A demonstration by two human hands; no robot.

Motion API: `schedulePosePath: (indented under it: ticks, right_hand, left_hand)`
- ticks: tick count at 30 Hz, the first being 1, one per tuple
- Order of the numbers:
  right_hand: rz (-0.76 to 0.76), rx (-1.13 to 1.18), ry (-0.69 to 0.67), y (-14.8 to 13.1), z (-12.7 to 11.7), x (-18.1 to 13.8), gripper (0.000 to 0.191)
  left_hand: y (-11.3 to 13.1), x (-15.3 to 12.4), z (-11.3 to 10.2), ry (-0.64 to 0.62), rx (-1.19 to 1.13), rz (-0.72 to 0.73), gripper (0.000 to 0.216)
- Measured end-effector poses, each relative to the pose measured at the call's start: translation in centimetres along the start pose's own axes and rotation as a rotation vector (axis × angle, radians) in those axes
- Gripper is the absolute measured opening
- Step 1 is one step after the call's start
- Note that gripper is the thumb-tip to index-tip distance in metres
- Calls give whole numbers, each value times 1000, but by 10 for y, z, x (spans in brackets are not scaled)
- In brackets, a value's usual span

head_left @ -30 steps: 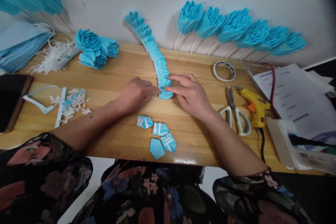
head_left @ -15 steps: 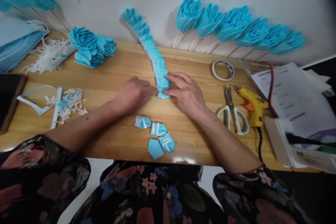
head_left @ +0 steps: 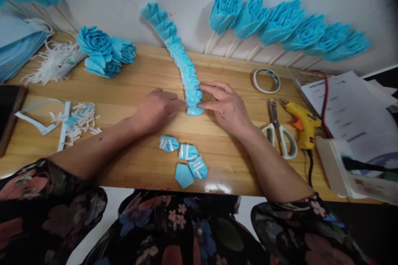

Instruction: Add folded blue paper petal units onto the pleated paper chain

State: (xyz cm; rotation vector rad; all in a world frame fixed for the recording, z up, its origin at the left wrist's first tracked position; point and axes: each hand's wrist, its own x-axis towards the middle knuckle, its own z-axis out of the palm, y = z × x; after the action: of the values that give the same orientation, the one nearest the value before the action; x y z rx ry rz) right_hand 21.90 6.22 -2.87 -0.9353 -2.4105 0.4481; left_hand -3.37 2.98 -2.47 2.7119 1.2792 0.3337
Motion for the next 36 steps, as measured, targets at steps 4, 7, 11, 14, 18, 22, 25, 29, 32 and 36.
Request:
schedulePosePath:
  ticks: [4, 7, 11, 14, 18, 22, 25, 29, 32, 36]
  right_hand:
    - [-7, -74, -47, 0, 1, 0, 34]
    - [-8, -101, -54, -2, 1, 0, 33]
    - [0, -36, 32, 0, -1, -1, 39]
    - [22, 16, 124, 3, -5, -1, 41]
    - [5, 28, 98, 3, -6, 0, 39]
    - [-27, 28, 12, 1, -1, 0, 39]
    - [-23, 30, -10, 1, 1, -1, 40]
    - [-10, 29, -16, 0, 0, 0, 39]
    - [-13, 25, -8, -1, 0, 0, 39]
    - [-19, 30, -3, -1, 1, 0, 39]
  left_hand:
    - [-1, 0, 1, 23, -1, -1, 37]
    - [-1, 0, 1, 22, -5, 4, 35]
    - [-2, 0, 2, 34, -7, 11, 35]
    - [-2, 0, 3, 30, -1, 2, 36]
    - [-2, 0, 2, 2, -3, -24, 36]
    - [-2, -2, 2, 21, -68, -23, 35]
    - [-2, -5, 3, 160, -205, -35, 33]
    - [-2, -7, 3, 244, -304, 9, 31]
    - [-4, -7, 4, 236, -264, 93, 31]
    - [-6, -7, 6, 170, -202, 103, 32]
